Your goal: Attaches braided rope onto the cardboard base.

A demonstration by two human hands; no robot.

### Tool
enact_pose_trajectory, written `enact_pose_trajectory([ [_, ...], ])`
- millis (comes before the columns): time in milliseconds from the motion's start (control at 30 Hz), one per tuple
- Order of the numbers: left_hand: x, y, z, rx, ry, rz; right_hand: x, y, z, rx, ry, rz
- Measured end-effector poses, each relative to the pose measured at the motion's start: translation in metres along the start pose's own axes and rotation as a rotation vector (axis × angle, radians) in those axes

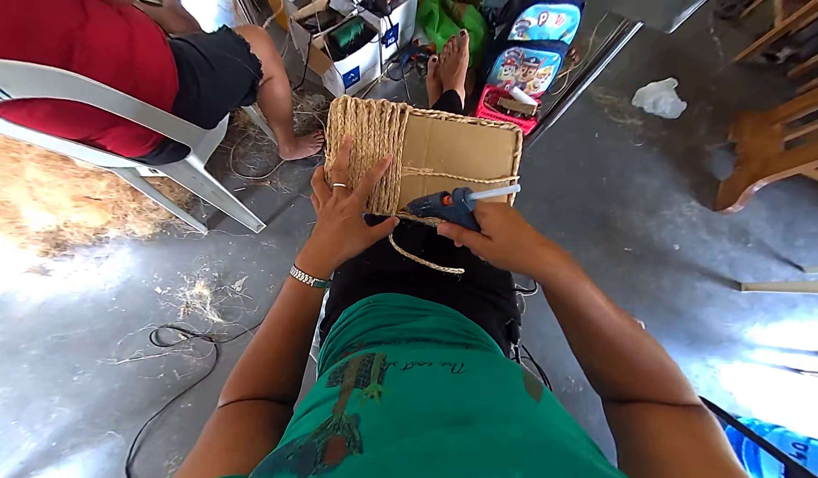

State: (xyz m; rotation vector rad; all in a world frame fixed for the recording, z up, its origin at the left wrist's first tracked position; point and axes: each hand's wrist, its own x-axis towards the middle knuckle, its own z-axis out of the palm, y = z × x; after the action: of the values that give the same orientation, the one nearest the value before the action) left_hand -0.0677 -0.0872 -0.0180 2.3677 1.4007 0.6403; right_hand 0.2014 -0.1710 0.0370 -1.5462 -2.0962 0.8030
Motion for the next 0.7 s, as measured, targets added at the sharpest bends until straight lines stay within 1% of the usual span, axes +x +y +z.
enact_pose_trajectory([
  [133, 0.006, -0.003, 0.006, 0.042, 0.019, 0.004, -0.001, -0.002, 0.000, 0.000, -0.001, 0.018],
  [300, 0.008, -0.004, 0.003, 0.041, -0.018, -0.003, 0.007, -0.001, 0.001, -0.002, -0.037, 0.020],
  [500, 0.005, -0.003, 0.000, 0.019, -0.014, 0.007, 0.008, -0.001, 0.004, 0.002, -0.016, -0.010],
  [567, 0.006, -0.008, 0.004, 0.026, 0.007, 0.018, 0.007, -0.001, 0.007, 0.003, 0.000, 0.002],
  [700, 0.008, -0.011, 0.004, 0.020, -0.008, 0.002, 0.008, -0.002, 0.008, 0.002, 0.005, 0.019],
])
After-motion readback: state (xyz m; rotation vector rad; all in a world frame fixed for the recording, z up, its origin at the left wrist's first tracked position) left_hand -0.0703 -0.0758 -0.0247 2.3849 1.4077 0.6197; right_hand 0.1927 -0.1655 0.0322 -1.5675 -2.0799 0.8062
